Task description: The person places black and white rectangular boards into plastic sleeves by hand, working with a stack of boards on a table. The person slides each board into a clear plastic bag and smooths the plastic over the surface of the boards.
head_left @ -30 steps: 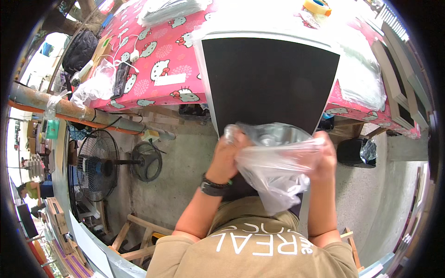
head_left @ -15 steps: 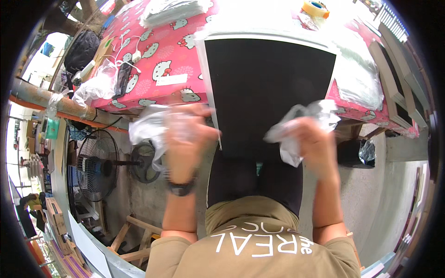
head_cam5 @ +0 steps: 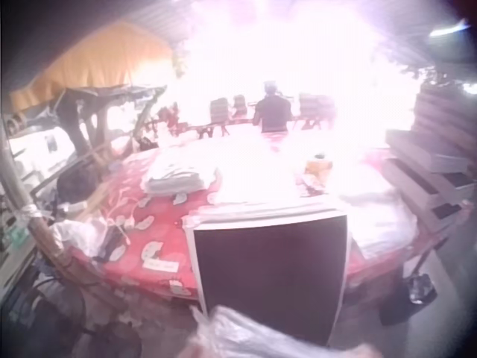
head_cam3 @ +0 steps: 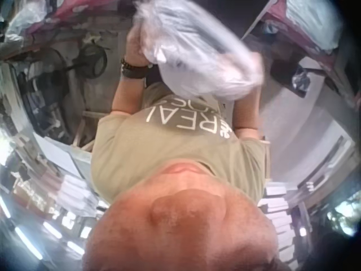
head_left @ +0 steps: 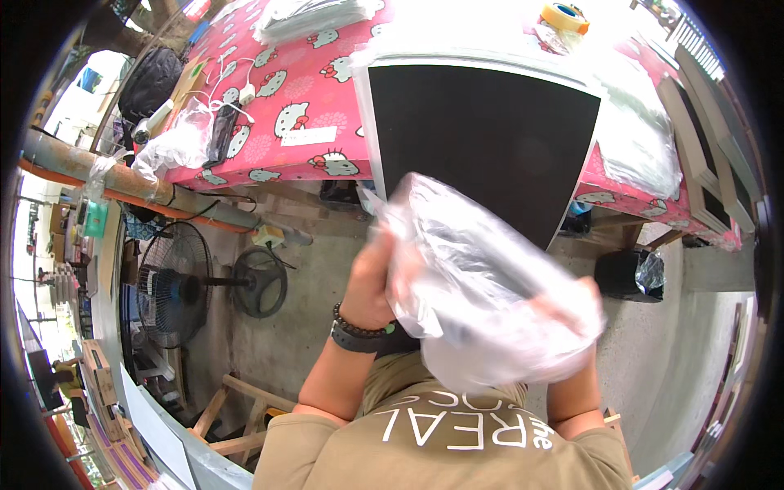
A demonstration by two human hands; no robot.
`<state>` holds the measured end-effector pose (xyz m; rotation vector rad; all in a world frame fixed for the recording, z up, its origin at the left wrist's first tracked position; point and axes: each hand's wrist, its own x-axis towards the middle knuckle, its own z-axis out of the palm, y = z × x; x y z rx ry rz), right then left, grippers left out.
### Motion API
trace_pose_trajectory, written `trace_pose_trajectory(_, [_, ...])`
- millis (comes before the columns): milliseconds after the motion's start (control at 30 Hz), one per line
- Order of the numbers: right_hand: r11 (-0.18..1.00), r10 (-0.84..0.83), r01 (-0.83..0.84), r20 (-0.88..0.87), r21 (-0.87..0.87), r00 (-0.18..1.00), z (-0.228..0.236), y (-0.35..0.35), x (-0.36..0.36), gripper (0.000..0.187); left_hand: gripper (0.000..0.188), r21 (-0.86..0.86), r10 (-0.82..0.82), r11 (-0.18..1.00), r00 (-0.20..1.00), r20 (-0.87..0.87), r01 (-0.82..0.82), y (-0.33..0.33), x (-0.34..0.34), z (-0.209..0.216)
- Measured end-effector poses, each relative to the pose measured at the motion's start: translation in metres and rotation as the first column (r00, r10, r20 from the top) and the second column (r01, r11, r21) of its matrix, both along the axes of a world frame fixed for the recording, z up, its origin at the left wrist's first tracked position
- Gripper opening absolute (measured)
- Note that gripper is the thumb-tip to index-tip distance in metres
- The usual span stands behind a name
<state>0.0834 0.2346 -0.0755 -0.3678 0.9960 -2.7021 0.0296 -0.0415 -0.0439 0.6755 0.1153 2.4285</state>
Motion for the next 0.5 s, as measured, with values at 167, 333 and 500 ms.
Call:
trace_pose_trajectory(167, [0.831, 0.255, -0.380, -0.330, -0.405, 0.909, 0.035, 0.040, -0.050, 0.040, 0.035, -0.490, 0.142, 0.825, 0.942, -0.304, -0.282, -0.020, 0.018, -0.033])
trace_pose_trajectory(333, [0.564, 0.729, -0.443, -0.169, 0.696, 0.663, 0.046, -0.008, -0.044, 0.035, 0.041, -0.754, 0.766, 0.186, 0.574, -0.291, -0.631, -0.044, 0.012, -0.048])
trace_pose_trajectory(500, [0.980, 0.177, -0.198, -0.375, -0.020, 0.910, 0.065, 0.002, -0.053, 0.039, 0.053, -0.623, 0.615, 0.498, 0.752, -0.236, -0.603, -0.061, -0.034, 0.010])
